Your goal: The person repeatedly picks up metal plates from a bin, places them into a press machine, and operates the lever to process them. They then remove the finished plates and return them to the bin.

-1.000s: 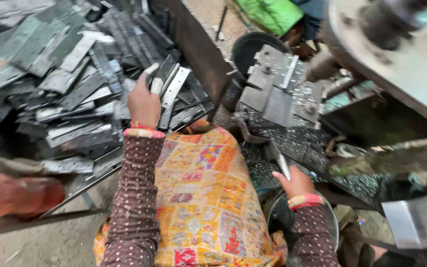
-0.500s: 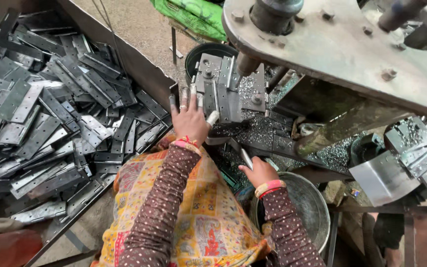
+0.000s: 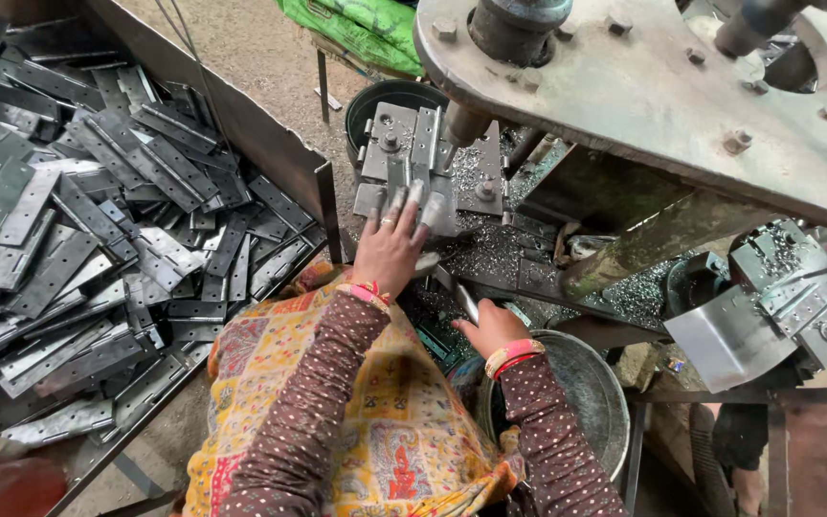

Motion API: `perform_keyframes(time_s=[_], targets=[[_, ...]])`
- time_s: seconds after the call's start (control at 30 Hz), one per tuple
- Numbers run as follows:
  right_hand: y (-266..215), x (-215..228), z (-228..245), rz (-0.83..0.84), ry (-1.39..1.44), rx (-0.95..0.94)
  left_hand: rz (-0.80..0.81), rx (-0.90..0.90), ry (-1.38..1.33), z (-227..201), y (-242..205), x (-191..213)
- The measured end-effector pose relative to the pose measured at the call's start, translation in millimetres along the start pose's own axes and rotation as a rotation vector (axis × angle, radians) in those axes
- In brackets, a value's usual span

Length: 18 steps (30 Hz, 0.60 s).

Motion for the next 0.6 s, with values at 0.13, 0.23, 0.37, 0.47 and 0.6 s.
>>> perform_keyframes(time_s=[0.13, 0.23, 0.37, 0.47, 0.6], targets=[[2, 0, 0, -0.022, 0.01, 0.031, -0.144, -0.171, 0.208, 5, -9, 8], [2, -3, -2, -0.008, -0.007, 0.008, -0.214, -0.214, 0.137, 9, -21, 33], [3, -7, -5, -0.016, -0.026, 0.035, -0.373, -0.186, 0.071, 12, -45, 72], [5, -4, -5, -0.053, -0.019, 0.055, -0.382, -0.18, 0.094, 13, -42, 68], [2, -4, -5, -0.042, 0.019, 0.052, -0.2, -0.095, 0.172, 18, -33, 34]])
Point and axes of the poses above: each hand's wrist, its own y-axis towards the middle knuckle, its own x-axis out of the back of the hand, z = x × y, the point moved 6 cm from there along y, towards the middle knuckle, and after that the axes turned 9 degrees about z, right-handed, at the moved point
